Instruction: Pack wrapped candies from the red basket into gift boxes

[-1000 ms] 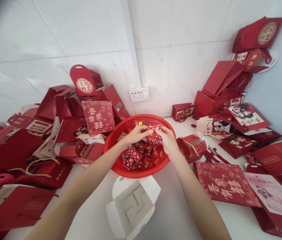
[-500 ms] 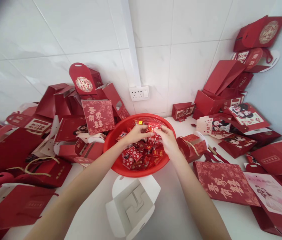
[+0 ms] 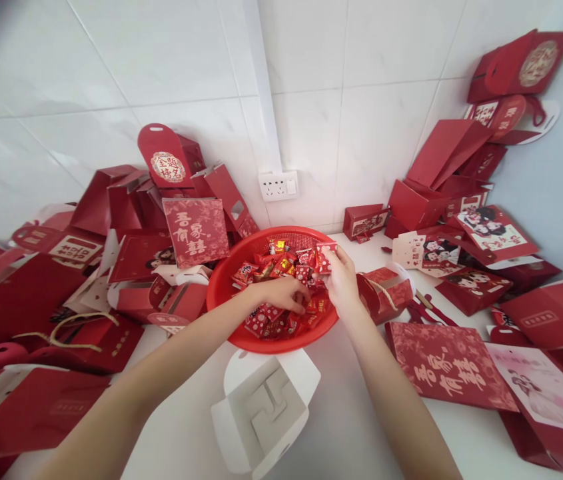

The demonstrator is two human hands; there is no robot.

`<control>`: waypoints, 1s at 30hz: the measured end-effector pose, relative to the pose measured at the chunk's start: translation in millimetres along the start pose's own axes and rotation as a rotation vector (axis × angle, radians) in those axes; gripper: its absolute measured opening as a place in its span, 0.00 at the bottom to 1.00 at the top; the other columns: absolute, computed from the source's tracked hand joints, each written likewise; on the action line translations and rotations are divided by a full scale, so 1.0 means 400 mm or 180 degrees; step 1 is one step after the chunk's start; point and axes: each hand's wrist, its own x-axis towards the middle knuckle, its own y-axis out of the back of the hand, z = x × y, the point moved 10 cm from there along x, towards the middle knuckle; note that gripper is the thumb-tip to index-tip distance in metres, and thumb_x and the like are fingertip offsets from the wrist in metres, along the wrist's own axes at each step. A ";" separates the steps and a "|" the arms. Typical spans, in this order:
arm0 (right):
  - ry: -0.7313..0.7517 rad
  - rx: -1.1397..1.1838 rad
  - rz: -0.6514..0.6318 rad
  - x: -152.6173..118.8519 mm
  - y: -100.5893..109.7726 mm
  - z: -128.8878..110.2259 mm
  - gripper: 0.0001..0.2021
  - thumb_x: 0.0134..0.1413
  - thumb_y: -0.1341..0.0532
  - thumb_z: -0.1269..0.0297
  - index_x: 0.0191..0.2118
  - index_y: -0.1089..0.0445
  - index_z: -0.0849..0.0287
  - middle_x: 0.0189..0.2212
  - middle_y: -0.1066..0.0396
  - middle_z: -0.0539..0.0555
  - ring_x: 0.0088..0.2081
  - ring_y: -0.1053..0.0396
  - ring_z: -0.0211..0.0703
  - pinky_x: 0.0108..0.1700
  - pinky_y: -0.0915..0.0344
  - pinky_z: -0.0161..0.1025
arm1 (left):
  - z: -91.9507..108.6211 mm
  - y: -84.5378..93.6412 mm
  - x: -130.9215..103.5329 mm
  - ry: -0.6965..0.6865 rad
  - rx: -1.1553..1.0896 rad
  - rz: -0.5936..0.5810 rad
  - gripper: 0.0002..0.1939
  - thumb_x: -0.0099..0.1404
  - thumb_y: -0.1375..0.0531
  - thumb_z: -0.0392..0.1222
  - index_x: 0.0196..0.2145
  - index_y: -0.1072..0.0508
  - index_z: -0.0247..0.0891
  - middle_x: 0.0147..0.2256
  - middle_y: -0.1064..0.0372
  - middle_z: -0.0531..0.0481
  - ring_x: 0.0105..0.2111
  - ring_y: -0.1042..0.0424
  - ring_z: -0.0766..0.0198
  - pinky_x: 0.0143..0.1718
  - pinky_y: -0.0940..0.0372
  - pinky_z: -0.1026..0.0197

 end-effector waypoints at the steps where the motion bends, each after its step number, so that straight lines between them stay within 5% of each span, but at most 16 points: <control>1: -0.0045 -0.0008 -0.0006 0.000 0.000 0.004 0.17 0.33 0.26 0.55 0.31 0.28 0.54 0.23 0.29 0.44 0.24 0.33 0.37 0.21 0.34 0.34 | -0.007 0.002 0.003 0.0121 0.0137 0.0060 0.08 0.52 0.30 0.37 0.33 0.18 0.40 0.26 0.23 0.52 0.28 0.26 0.61 0.32 0.38 0.64; 8: -0.0075 -0.0005 -0.0062 -0.001 -0.003 0.003 0.16 0.33 0.26 0.56 0.31 0.26 0.54 0.29 0.26 0.46 0.29 0.29 0.41 0.25 0.28 0.37 | -0.076 0.072 -0.022 0.1195 0.0828 0.0599 0.18 0.54 0.31 0.47 0.41 0.21 0.37 0.41 0.22 0.36 0.44 0.24 0.41 0.43 0.34 0.53; 16: -0.0060 0.0059 -0.0017 0.000 0.000 0.003 0.16 0.32 0.26 0.57 0.30 0.26 0.54 0.30 0.25 0.47 0.33 0.28 0.43 0.26 0.27 0.37 | -0.139 0.135 -0.060 0.1900 0.0851 0.1100 0.10 0.60 0.35 0.47 0.35 0.23 0.38 0.41 0.21 0.38 0.49 0.25 0.46 0.48 0.33 0.54; 23: -0.0081 0.0111 0.0001 -0.002 0.001 0.002 0.15 0.32 0.26 0.58 0.30 0.26 0.54 0.30 0.25 0.47 0.32 0.27 0.42 0.26 0.26 0.37 | -0.123 0.158 -0.074 0.1626 0.0333 0.1495 0.09 0.57 0.34 0.44 0.24 0.26 0.38 0.31 0.23 0.42 0.41 0.23 0.48 0.44 0.33 0.55; 30: -0.0197 -0.0102 -0.0209 -0.008 -0.016 0.012 0.17 0.35 0.27 0.57 0.36 0.22 0.53 0.35 0.22 0.50 0.37 0.24 0.48 0.28 0.24 0.41 | -0.072 0.202 -0.061 0.0670 -0.0758 0.2166 0.23 0.73 0.57 0.51 0.32 0.29 0.38 0.28 0.27 0.48 0.31 0.26 0.59 0.39 0.34 0.60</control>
